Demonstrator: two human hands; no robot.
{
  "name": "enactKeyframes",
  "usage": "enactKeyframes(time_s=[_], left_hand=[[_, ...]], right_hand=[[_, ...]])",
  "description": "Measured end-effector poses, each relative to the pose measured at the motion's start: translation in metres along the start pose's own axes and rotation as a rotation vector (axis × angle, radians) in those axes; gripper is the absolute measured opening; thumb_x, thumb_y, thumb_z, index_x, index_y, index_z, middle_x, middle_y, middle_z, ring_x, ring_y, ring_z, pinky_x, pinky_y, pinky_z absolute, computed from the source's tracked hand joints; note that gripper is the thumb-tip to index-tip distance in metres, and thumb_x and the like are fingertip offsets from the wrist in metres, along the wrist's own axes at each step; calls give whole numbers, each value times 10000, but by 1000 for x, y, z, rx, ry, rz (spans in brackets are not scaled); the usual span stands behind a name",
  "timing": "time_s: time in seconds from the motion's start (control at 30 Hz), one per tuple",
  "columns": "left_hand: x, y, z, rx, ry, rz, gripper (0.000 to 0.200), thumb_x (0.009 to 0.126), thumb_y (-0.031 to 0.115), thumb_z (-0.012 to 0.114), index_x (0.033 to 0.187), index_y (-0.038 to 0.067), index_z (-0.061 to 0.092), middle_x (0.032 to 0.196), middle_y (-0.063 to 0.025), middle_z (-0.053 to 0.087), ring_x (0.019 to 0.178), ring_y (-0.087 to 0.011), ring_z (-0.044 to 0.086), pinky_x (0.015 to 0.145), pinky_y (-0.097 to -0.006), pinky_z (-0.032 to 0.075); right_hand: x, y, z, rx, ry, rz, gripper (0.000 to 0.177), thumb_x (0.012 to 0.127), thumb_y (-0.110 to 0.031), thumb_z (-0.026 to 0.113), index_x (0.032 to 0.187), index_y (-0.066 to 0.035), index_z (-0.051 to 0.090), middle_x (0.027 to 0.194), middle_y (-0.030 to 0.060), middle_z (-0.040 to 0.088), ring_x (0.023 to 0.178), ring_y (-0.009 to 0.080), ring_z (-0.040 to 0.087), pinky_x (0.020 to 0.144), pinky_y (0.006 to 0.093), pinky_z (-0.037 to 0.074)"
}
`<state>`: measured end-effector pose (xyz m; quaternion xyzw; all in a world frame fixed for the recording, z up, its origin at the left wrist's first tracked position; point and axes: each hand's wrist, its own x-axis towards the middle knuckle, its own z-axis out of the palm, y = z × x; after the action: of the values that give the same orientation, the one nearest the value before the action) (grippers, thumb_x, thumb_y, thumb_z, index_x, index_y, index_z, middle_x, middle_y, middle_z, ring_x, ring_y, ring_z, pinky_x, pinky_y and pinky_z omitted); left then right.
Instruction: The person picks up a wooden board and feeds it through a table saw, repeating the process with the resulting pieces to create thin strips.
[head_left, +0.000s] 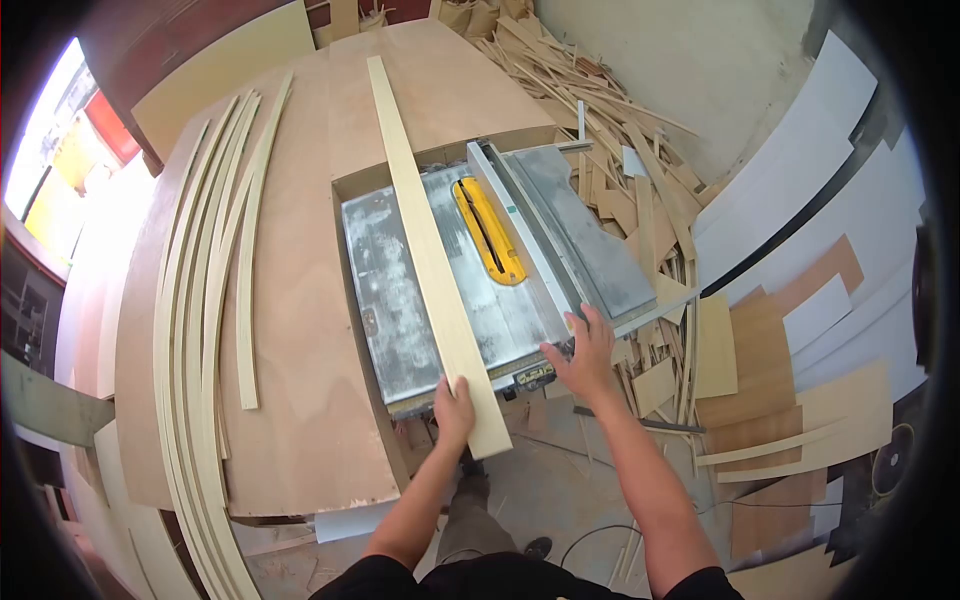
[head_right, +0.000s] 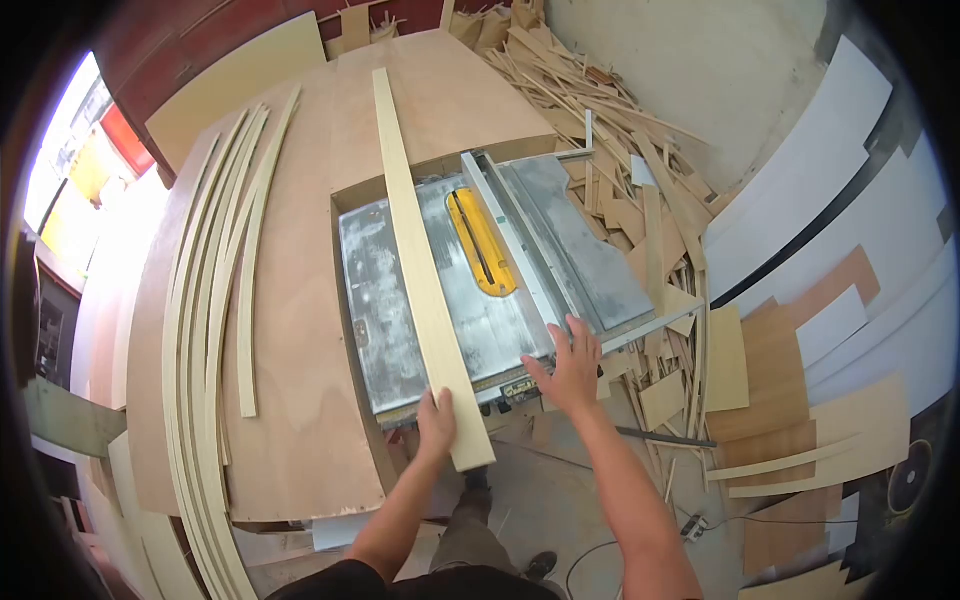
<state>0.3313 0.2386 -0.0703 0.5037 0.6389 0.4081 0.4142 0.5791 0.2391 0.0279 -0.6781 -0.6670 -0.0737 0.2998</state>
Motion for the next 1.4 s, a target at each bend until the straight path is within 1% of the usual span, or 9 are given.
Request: enactKeyframes(time_s=[0.17,0.3,0.4,0.47,0.53,0.73,0.87,1.13,1.4], left_hand=[[-232,-54,35,-241,-350,-263,343,1006,283,592,1124,-37,553,946,-112,677,841,-161,633,794,-367,517],[-418,-44,33,-335,-1393,-579,399,1019,291,591,1322,40,528,1116,-105,690,1003,-168,651,868,-361,513],[-469,-143,42,19,-2108,217,397,1013,319,587,1321,68,599,1211,-85,682,1120,-212,629,922,-368,498],[-418,-198,35,434,-1268,-154,452,990,408,561,1295,88,655,1199,-96,696,1122,-237,629,919,-403,512],[-360,-144,4,-55,-805,-770,540,1028,513,447,1419,144,497,1344,-89,605,1169,-250,590,1029,-506,418],[-258,-26,-3,-724,-211,-563,702,990,584,515,1436,51,416,1253,-113,627,1006,-236,640,863,-388,510],[-236,-85,53,-118,-3,-143,389,936,222,667,1223,-4,531,1087,-139,656,935,-210,635,835,-354,518],[-262,-26,88,59,-214,72,634,888,311,700,1381,0,451,1059,-205,682,934,-336,673,905,-397,510],[-208,12,118,277,-209,178,771,859,347,743,1435,-25,390,1225,-251,566,1095,-378,598,941,-418,492]], right_hand=[[-111,6,-51,312,-279,315,521,872,-453,721,1139,-14,637,1084,161,654,998,303,618,901,426,449],[-251,52,-97,620,-664,774,499,920,-481,686,1121,-26,652,1030,121,706,851,214,683,733,350,540],[-366,77,-152,991,-1042,1068,498,896,-463,723,1165,-50,649,1051,101,702,913,199,669,790,347,534],[-494,91,-210,646,-1171,825,534,859,-453,765,1201,-57,657,1055,72,702,946,158,640,825,326,509],[-586,102,-246,713,-1292,869,556,814,-452,800,1162,-30,699,1017,45,713,928,136,632,820,307,497],[-814,114,-374,755,-1659,1242,654,806,-530,773,1250,-64,659,1096,7,683,1093,135,574,922,307,446],[-871,100,-425,466,-1559,1507,632,836,-570,739,1195,-52,689,1061,28,690,1074,153,589,933,322,446],[-896,66,-475,333,-1240,1110,663,959,-517,605,1227,89,623,1152,170,683,1059,249,628,946,373,499],[-890,54,-485,427,-1051,1248,609,1006,-479,556,1289,58,601,1210,166,679,1124,233,597,983,383,480]])
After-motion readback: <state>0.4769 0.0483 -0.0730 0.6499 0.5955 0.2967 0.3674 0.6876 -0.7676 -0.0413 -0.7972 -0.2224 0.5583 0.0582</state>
